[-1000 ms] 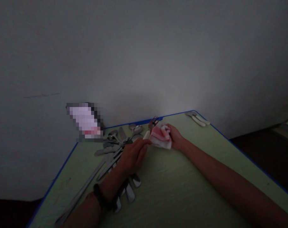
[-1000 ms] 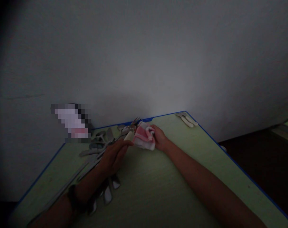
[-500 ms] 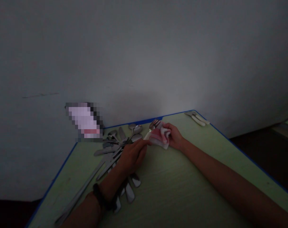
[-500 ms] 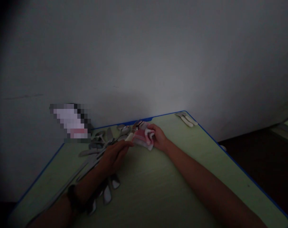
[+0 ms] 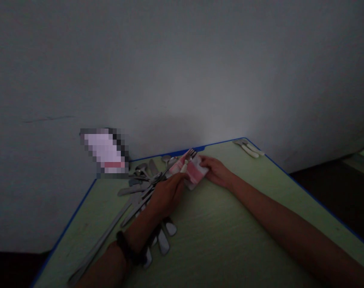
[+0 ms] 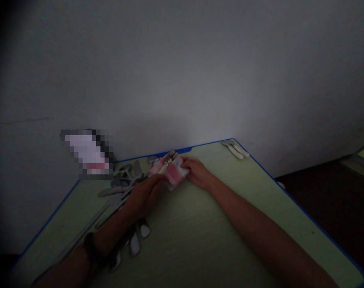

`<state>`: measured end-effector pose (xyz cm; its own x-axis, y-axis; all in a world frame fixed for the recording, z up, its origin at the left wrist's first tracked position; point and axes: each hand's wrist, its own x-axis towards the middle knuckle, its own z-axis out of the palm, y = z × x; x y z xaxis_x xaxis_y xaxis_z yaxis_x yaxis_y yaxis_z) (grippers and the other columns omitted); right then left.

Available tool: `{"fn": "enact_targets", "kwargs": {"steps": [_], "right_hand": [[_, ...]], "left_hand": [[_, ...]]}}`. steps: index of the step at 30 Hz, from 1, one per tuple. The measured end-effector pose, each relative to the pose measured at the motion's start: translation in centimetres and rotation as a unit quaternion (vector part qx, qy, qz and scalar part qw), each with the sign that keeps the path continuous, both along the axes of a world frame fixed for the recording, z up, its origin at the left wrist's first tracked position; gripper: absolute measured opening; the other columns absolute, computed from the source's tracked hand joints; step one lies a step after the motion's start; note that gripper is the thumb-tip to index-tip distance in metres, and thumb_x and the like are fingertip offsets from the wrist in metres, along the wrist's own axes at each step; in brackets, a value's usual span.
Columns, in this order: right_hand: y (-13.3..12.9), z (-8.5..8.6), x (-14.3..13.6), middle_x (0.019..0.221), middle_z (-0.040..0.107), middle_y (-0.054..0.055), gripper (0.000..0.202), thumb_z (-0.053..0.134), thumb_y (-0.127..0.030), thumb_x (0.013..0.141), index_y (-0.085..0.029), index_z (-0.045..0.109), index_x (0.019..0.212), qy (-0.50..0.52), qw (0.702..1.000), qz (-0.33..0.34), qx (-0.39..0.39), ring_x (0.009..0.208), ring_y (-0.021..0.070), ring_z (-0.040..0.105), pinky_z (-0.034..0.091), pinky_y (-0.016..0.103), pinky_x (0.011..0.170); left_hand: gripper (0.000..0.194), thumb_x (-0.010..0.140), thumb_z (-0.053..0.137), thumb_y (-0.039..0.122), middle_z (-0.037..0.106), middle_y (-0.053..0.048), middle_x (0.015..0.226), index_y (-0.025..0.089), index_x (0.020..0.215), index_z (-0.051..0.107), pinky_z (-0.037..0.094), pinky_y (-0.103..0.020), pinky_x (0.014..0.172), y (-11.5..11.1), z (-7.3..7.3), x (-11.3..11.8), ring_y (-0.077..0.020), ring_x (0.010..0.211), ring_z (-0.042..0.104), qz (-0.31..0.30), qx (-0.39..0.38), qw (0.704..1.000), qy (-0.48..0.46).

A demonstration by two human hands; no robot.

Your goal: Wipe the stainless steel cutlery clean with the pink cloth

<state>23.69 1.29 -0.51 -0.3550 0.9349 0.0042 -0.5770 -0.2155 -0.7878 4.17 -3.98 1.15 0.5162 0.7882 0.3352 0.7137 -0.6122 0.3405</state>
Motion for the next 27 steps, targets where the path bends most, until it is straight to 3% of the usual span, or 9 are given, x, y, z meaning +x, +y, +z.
{"fn": "enact_targets", "kwargs": {"steps": [5, 10, 13, 16, 19, 23, 27], "right_hand": [[0.2, -0.1, 0.1, 0.075, 0.066, 0.000, 0.027, 0.048, -0.004, 0.060, -0.014, 0.063, 0.079, 0.001, 1.000, 0.003, -0.009, 0.070, 0.0126, 0.056, 0.043, 0.024, 0.074], [0.1, 0.7, 1.1, 0.069, 0.064, 0.002, 0.020, 0.043, -0.022, 0.075, -0.015, 0.062, 0.077, 0.111, 0.992, -0.029, -0.050, 0.065, 0.0140, 0.056, 0.046, 0.026, 0.069], [-0.1, 0.9, 1.2, 0.071, 0.065, 0.001, 0.022, 0.043, -0.018, 0.075, -0.015, 0.063, 0.082, 0.136, 0.989, -0.027, -0.050, 0.065, 0.0123, 0.056, 0.046, 0.023, 0.068], [-0.4, 0.7, 0.6, 0.085, 0.066, 0.002, 0.024, 0.050, -0.013, 0.073, -0.015, 0.062, 0.094, 0.096, 0.995, -0.007, 0.011, 0.078, 0.0126, 0.059, 0.045, 0.023, 0.078], [-0.9, 0.4, -0.1, 0.087, 0.066, 0.002, 0.025, 0.058, -0.017, 0.070, -0.016, 0.061, 0.095, 0.085, 0.995, 0.039, 0.044, 0.080, 0.0135, 0.059, 0.044, 0.026, 0.081], [-1.3, 0.8, -0.3, 0.084, 0.066, 0.002, 0.023, 0.054, -0.023, 0.073, -0.017, 0.061, 0.094, 0.097, 0.989, 0.109, 0.032, 0.077, 0.0149, 0.059, 0.045, 0.029, 0.082], [-1.1, 1.3, -0.1, 0.086, 0.065, 0.004, 0.027, 0.049, -0.029, 0.072, -0.017, 0.060, 0.093, 0.106, 0.985, 0.133, 0.005, 0.079, 0.0177, 0.059, 0.046, 0.034, 0.081]], "left_hand": [[0.029, 0.092, 0.031, 0.025, 0.067, -0.003, 0.095, 0.021, 0.110, 0.053, 0.046, -0.028, 0.074, 0.1, 0.0, 0.0, -0.0177, 0.083, 0.064, 0.013, -0.008, 1.000, 0.002], [0.027, 0.091, 0.031, 0.025, 0.065, -0.001, 0.078, 0.020, 0.103, 0.055, 0.044, -0.026, 0.064, 0.0, 0.4, -0.1, -0.0159, 0.067, 0.062, -0.005, -0.028, 1.000, 0.002], [0.027, 0.092, 0.029, 0.026, 0.061, 0.001, 0.068, 0.020, 0.100, 0.054, 0.042, -0.024, 0.060, 0.0, 0.4, -0.2, -0.0146, 0.060, 0.059, -0.017, -0.042, 0.999, -0.006], [0.027, 0.092, 0.028, 0.026, 0.058, 0.001, 0.066, 0.019, 0.097, 0.053, 0.040, -0.024, 0.060, -0.1, 0.5, -0.3, -0.0143, 0.061, 0.058, -0.029, -0.044, 0.999, -0.010], [0.025, 0.091, 0.028, 0.024, 0.059, 0.000, 0.071, 0.018, 0.095, 0.052, 0.040, -0.025, 0.062, -0.4, 0.6, -0.1, -0.0149, 0.065, 0.058, -0.043, -0.038, 0.998, 0.004], [0.023, 0.090, 0.029, 0.021, 0.060, -0.001, 0.075, 0.019, 0.093, 0.051, 0.039, -0.025, 0.063, -0.8, 0.8, 0.4, -0.0150, 0.066, 0.057, -0.063, -0.037, 0.997, 0.036], [0.023, 0.089, 0.029, 0.020, 0.061, 0.000, 0.075, 0.019, 0.094, 0.051, 0.039, -0.025, 0.063, -0.8, 0.7, 0.5, -0.0153, 0.067, 0.058, -0.061, -0.043, 0.996, 0.041]]}}
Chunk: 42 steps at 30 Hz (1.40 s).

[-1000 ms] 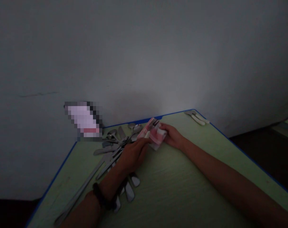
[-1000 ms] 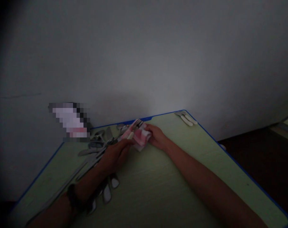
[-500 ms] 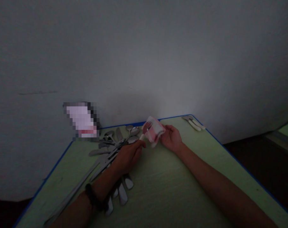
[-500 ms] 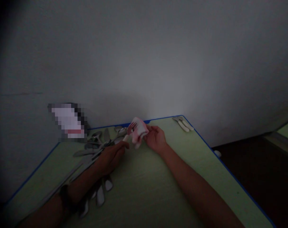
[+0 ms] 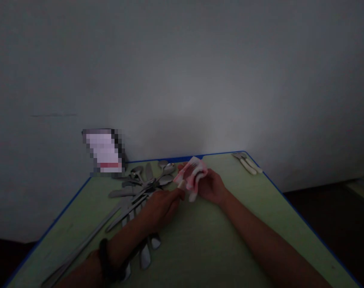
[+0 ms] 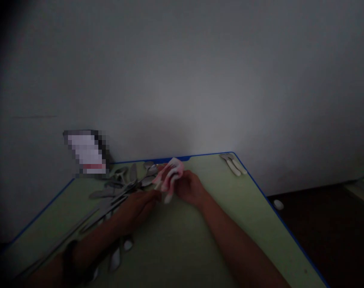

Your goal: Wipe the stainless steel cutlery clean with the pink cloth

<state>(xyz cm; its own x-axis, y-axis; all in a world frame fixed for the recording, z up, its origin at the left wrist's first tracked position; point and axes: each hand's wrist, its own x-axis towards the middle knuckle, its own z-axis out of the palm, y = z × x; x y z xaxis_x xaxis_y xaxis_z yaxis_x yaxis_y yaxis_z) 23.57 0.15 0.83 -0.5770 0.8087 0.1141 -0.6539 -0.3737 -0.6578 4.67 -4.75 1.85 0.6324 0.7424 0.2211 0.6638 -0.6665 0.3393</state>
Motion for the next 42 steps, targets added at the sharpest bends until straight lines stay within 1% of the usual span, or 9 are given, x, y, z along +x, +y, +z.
{"fn": "enact_targets", "kwargs": {"steps": [7, 10, 13, 16, 19, 25, 30, 35, 42], "right_hand": [[0.8, -1.1, -0.5, 0.090, 0.063, 0.001, 0.018, 0.053, -0.026, 0.078, -0.020, 0.059, 0.095, -0.023, 0.995, -0.091, -0.035, 0.081, 0.0130, 0.057, 0.044, 0.027, 0.079], [0.6, 0.1, -1.1, 0.082, 0.063, 0.001, 0.016, 0.055, -0.022, 0.075, -0.019, 0.061, 0.090, -0.031, 0.992, -0.121, -0.005, 0.075, 0.0137, 0.057, 0.045, 0.026, 0.074], [0.2, 2.2, -1.7, 0.077, 0.062, 0.003, 0.013, 0.049, -0.022, 0.078, -0.018, 0.061, 0.080, -0.040, 0.996, -0.061, 0.042, 0.072, 0.0167, 0.057, 0.047, 0.032, 0.074], [-0.1, 3.0, -2.0, 0.073, 0.063, 0.003, 0.011, 0.052, -0.023, 0.076, -0.018, 0.061, 0.074, -0.043, 0.998, -0.053, 0.012, 0.069, 0.0170, 0.058, 0.048, 0.032, 0.073], [0.2, 1.9, -1.7, 0.082, 0.067, 0.003, 0.023, 0.050, -0.038, 0.081, -0.020, 0.064, 0.083, -0.007, 0.993, -0.092, -0.075, 0.078, 0.0161, 0.061, 0.048, 0.030, 0.079], [0.3, 0.4, -0.7, 0.096, 0.068, 0.005, 0.045, 0.034, -0.051, 0.088, -0.016, 0.060, 0.103, 0.024, 0.990, -0.051, -0.132, 0.090, 0.0165, 0.062, 0.044, 0.033, 0.091], [0.2, 0.9, -0.5, 0.085, 0.069, 0.007, 0.048, 0.025, -0.044, 0.091, -0.012, 0.060, 0.097, 0.028, 0.978, -0.053, -0.199, 0.078, 0.0170, 0.065, 0.045, 0.035, 0.088], [0.4, 0.4, -0.6, 0.076, 0.069, 0.005, 0.041, 0.027, -0.036, 0.091, -0.013, 0.060, 0.092, 0.010, 0.982, -0.045, -0.184, 0.073, 0.0170, 0.064, 0.046, 0.035, 0.087], [0.7, -0.2, -0.5, 0.079, 0.068, 0.006, 0.032, 0.036, -0.034, 0.088, -0.013, 0.060, 0.090, 0.013, 0.978, -0.068, -0.198, 0.075, 0.0177, 0.063, 0.047, 0.033, 0.083]], "left_hand": [[0.024, 0.091, 0.030, 0.024, 0.062, -0.001, 0.080, 0.020, 0.098, 0.052, 0.041, -0.025, 0.066, 0.2, -0.6, -0.5, -0.0151, 0.071, 0.059, 0.042, -0.037, 0.998, -0.035], [0.025, 0.091, 0.029, 0.027, 0.061, 0.000, 0.076, 0.020, 0.098, 0.053, 0.040, -0.024, 0.065, 0.1, -0.6, -0.5, -0.0154, 0.070, 0.059, 0.063, -0.047, 0.997, -0.026], [0.026, 0.091, 0.029, 0.027, 0.062, 0.000, 0.079, 0.021, 0.098, 0.053, 0.040, -0.024, 0.065, 0.0, -0.7, -0.4, -0.0156, 0.072, 0.059, 0.067, -0.049, 0.996, -0.025], [0.025, 0.091, 0.029, 0.026, 0.062, 0.000, 0.079, 0.022, 0.099, 0.053, 0.040, -0.024, 0.066, 0.0, -0.7, -0.4, -0.0154, 0.072, 0.058, 0.073, -0.060, 0.995, -0.030], [0.025, 0.091, 0.028, 0.027, 0.060, 0.000, 0.077, 0.021, 0.097, 0.052, 0.039, -0.024, 0.064, 0.1, -0.6, -0.5, -0.0152, 0.070, 0.057, 0.085, -0.087, 0.992, -0.031], [0.027, 0.092, 0.027, 0.029, 0.055, 0.002, 0.068, 0.019, 0.094, 0.052, 0.038, -0.022, 0.058, 0.0, -0.4, -0.7, -0.0139, 0.062, 0.053, 0.079, -0.113, 0.988, -0.063], [0.029, 0.091, 0.025, 0.028, 0.055, 0.001, 0.069, 0.019, 0.090, 0.053, 0.039, -0.023, 0.060, -0.3, -0.4, -0.9, -0.0134, 0.063, 0.053, 0.068, -0.092, 0.988, -0.100], [0.025, 0.091, 0.029, 0.028, 0.058, 0.000, 0.075, 0.020, 0.093, 0.053, 0.040, -0.024, 0.065, -0.3, -0.1, -0.6, -0.0141, 0.070, 0.056, 0.040, -0.105, 0.991, -0.077], [0.026, 0.092, 0.027, 0.030, 0.056, 0.001, 0.072, 0.019, 0.096, 0.051, 0.040, -0.022, 0.059, 0.1, 0.1, -0.4, -0.0134, 0.064, 0.054, 0.062, -0.151, 0.984, -0.072]]}}
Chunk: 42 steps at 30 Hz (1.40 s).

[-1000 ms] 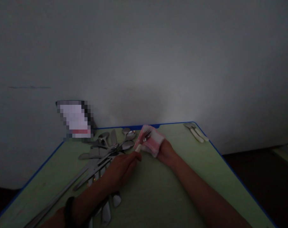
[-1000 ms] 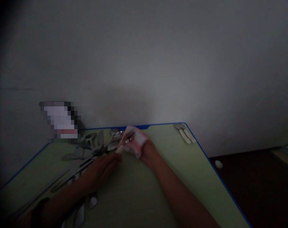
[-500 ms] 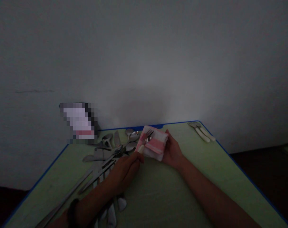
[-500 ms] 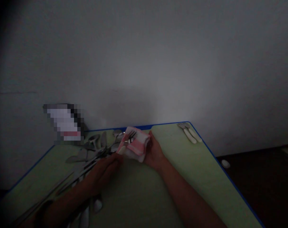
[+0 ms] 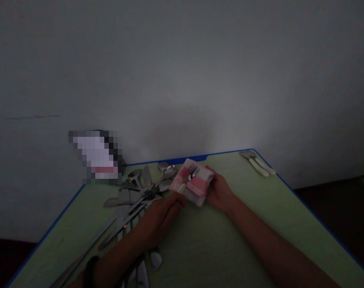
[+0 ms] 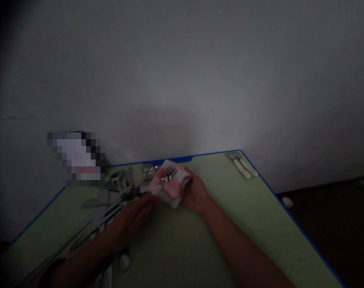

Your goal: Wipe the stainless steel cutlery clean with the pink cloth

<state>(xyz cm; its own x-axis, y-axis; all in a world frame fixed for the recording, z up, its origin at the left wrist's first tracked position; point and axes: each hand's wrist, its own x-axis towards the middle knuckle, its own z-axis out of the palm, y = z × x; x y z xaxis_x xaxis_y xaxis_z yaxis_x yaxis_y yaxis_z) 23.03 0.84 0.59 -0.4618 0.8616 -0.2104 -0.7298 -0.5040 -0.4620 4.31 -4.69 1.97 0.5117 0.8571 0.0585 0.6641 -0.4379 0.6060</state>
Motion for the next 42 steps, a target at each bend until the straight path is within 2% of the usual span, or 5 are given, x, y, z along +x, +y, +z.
{"fn": "enact_targets", "kwargs": {"steps": [10, 17, 26, 33, 42], "right_hand": [[-0.2, 0.3, 0.0, 0.087, 0.069, 0.006, 0.030, 0.040, -0.034, 0.083, -0.014, 0.059, 0.094, 0.019, 1.000, -0.001, 0.011, 0.083, 0.0178, 0.063, 0.045, 0.033, 0.089], [-0.4, 0.3, -0.1, 0.070, 0.067, 0.004, 0.024, 0.041, -0.031, 0.078, -0.015, 0.059, 0.083, 0.009, 1.000, 0.001, 0.002, 0.071, 0.0195, 0.063, 0.047, 0.037, 0.084], [-0.7, -0.2, -0.7, 0.088, 0.069, 0.007, 0.028, 0.039, -0.024, 0.079, -0.014, 0.062, 0.091, 0.010, 0.999, -0.019, 0.045, 0.084, 0.0179, 0.063, 0.047, 0.033, 0.086], [-0.5, -0.5, -0.4, 0.079, 0.068, 0.008, 0.026, 0.040, -0.029, 0.080, -0.016, 0.061, 0.088, -0.025, 0.998, 0.016, 0.047, 0.082, 0.0220, 0.063, 0.047, 0.042, 0.083], [-0.7, -0.7, -0.7, 0.072, 0.066, 0.001, 0.021, 0.055, -0.036, 0.080, -0.017, 0.062, 0.082, -0.096, 0.987, -0.025, 0.128, 0.067, 0.0137, 0.059, 0.047, 0.027, 0.069]], "left_hand": [[0.027, 0.092, 0.028, 0.029, 0.061, -0.002, 0.078, 0.019, 0.095, 0.053, 0.041, -0.023, 0.061, -0.3, -0.1, -0.2, -0.0146, 0.069, 0.056, 0.011, 0.025, 1.000, 0.005], [0.025, 0.092, 0.028, 0.029, 0.060, 0.000, 0.076, 0.020, 0.096, 0.052, 0.041, -0.023, 0.063, -0.4, -0.3, -0.6, -0.0135, 0.068, 0.056, 0.008, 0.008, 1.000, 0.002], [0.028, 0.094, 0.026, 0.033, 0.054, 0.001, 0.071, 0.020, 0.096, 0.051, 0.040, -0.023, 0.059, -0.4, 0.1, -0.4, -0.0129, 0.064, 0.052, 0.014, -0.021, 0.999, -0.030], [0.028, 0.093, 0.027, 0.031, 0.053, 0.001, 0.070, 0.018, 0.097, 0.052, 0.038, -0.022, 0.058, -0.3, -0.2, -0.2, -0.0126, 0.064, 0.050, 0.005, -0.013, 0.999, -0.042], [0.026, 0.093, 0.027, 0.030, 0.053, 0.002, 0.070, 0.019, 0.094, 0.050, 0.037, -0.023, 0.058, -0.1, -0.2, 0.0, -0.0128, 0.063, 0.051, -0.003, 0.001, 0.999, -0.040]]}}
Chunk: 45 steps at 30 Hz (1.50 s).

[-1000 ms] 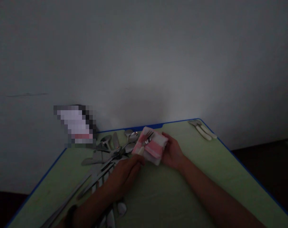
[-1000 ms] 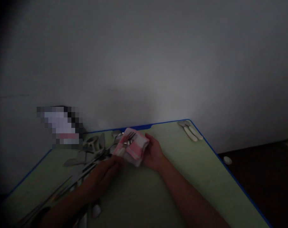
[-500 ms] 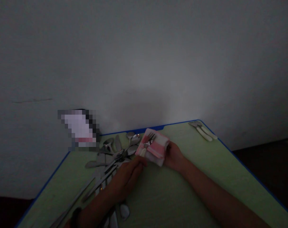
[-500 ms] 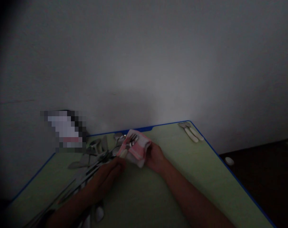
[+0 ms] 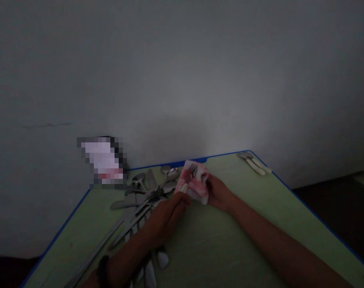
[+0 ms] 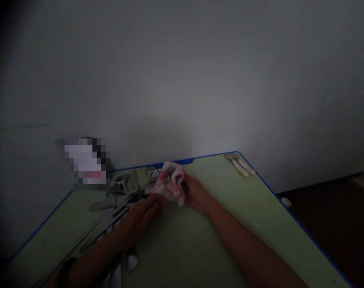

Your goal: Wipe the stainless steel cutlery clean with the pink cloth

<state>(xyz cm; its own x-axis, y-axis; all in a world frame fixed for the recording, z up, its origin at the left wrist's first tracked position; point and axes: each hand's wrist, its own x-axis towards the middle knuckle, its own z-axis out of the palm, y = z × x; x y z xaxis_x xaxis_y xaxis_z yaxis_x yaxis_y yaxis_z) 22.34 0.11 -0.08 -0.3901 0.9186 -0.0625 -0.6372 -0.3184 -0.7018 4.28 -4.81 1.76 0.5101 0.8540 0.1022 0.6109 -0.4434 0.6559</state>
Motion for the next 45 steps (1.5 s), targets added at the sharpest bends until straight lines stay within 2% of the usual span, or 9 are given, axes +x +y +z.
{"fn": "enact_targets", "kwargs": {"steps": [4, 8, 12, 19, 24, 27, 32, 38, 45], "right_hand": [[-0.3, -0.1, -0.1, 0.079, 0.064, 0.000, 0.024, 0.066, -0.030, 0.073, -0.018, 0.061, 0.093, -0.034, 0.997, 0.006, 0.064, 0.069, 0.0100, 0.058, 0.045, 0.022, 0.069], [0.0, -0.9, -0.2, 0.082, 0.064, 0.000, 0.024, 0.071, -0.023, 0.067, -0.017, 0.061, 0.088, -0.080, 0.992, -0.014, 0.094, 0.075, 0.0112, 0.058, 0.045, 0.024, 0.074], [0.3, -1.7, -0.2, 0.082, 0.064, 0.000, 0.021, 0.068, -0.018, 0.067, -0.016, 0.062, 0.087, -0.097, 0.989, -0.030, 0.104, 0.075, 0.0109, 0.058, 0.045, 0.024, 0.073], [0.0, -0.8, -0.3, 0.068, 0.063, -0.002, 0.016, 0.058, -0.006, 0.063, -0.015, 0.062, 0.075, -0.051, 0.997, -0.044, 0.028, 0.064, 0.0103, 0.057, 0.045, 0.023, 0.065], [0.1, 0.1, -0.3, 0.057, 0.059, -0.003, 0.013, 0.053, -0.004, 0.060, -0.014, 0.057, 0.067, -0.024, 0.998, -0.065, -0.002, 0.049, 0.0082, 0.050, 0.040, 0.020, 0.051], [0.2, 0.0, -0.2, 0.056, 0.060, -0.002, 0.015, 0.052, -0.004, 0.056, -0.014, 0.058, 0.066, -0.035, 0.998, -0.060, -0.003, 0.043, 0.0079, 0.048, 0.039, 0.020, 0.046], [0.5, -0.7, 0.0, 0.058, 0.061, -0.001, 0.025, 0.050, -0.004, 0.052, -0.015, 0.060, 0.072, -0.039, 0.997, -0.059, -0.003, 0.041, 0.0086, 0.046, 0.036, 0.020, 0.040], [0.5, -0.9, 0.1, 0.050, 0.055, -0.002, 0.016, 0.049, -0.007, 0.057, -0.017, 0.057, 0.068, -0.028, 0.998, -0.054, -0.007, 0.038, 0.0091, 0.043, 0.038, 0.023, 0.045], [0.7, 0.2, 0.3, 0.046, 0.052, -0.002, 0.004, 0.049, -0.019, 0.063, -0.018, 0.052, 0.062, 0.042, 0.993, -0.071, -0.084, 0.043, 0.0108, 0.045, 0.043, 0.024, 0.053]], "left_hand": [[0.024, 0.093, 0.027, 0.027, 0.055, 0.001, 0.071, 0.019, 0.093, 0.050, 0.037, -0.023, 0.060, 0.0, 0.1, 0.1, -0.0132, 0.064, 0.052, -0.029, 0.019, 0.999, 0.037], [0.020, 0.091, 0.029, 0.023, 0.057, 0.000, 0.075, 0.020, 0.089, 0.049, 0.037, -0.024, 0.063, 0.0, -0.1, 0.2, -0.0138, 0.066, 0.053, -0.080, 0.063, 0.991, 0.090], [0.021, 0.092, 0.028, 0.023, 0.058, 0.000, 0.077, 0.021, 0.088, 0.049, 0.037, -0.024, 0.063, 0.0, -0.1, 0.3, -0.0140, 0.068, 0.054, -0.082, 0.070, 0.990, 0.092], [0.021, 0.092, 0.030, 0.024, 0.062, -0.001, 0.082, 0.021, 0.095, 0.051, 0.040, -0.027, 0.066, 0.1, -0.1, 0.4, -0.0155, 0.072, 0.058, -0.067, 0.066, 0.991, 0.099], [0.024, 0.093, 0.031, 0.031, 0.063, -0.001, 0.081, 0.023, 0.108, 0.047, 0.039, -0.028, 0.064, -0.3, 0.2, 0.7, -0.0162, 0.068, 0.059, -0.049, 0.066, 0.992, 0.101], [0.022, 0.090, 0.037, 0.034, 0.063, -0.001, 0.080, 0.022, 0.106, 0.047, 0.039, -0.029, 0.066, -0.5, 0.5, 0.6, -0.0180, 0.070, 0.058, -0.053, 0.077, 0.989, 0.112], [0.031, 0.084, 0.044, 0.028, 0.062, -0.002, 0.084, 0.023, 0.115, 0.042, 0.040, -0.030, 0.068, -0.7, 0.8, 0.4, -0.0187, 0.073, 0.058, -0.093, 0.095, 0.985, 0.108], [0.037, 0.085, 0.043, 0.024, 0.062, 0.000, 0.080, 0.026, 0.122, 0.041, 0.039, -0.030, 0.069, -0.7, 0.5, 0.4, -0.0164, 0.070, 0.057, -0.132, 0.103, 0.981, 0.100], [0.040, 0.091, 0.037, 0.032, 0.063, -0.002, 0.084, 0.021, 0.128, 0.028, 0.038, -0.027, 0.058, -0.3, -0.1, 0.8, -0.0148, 0.062, 0.056, -0.052, 0.054, 0.996, 0.045]]}}
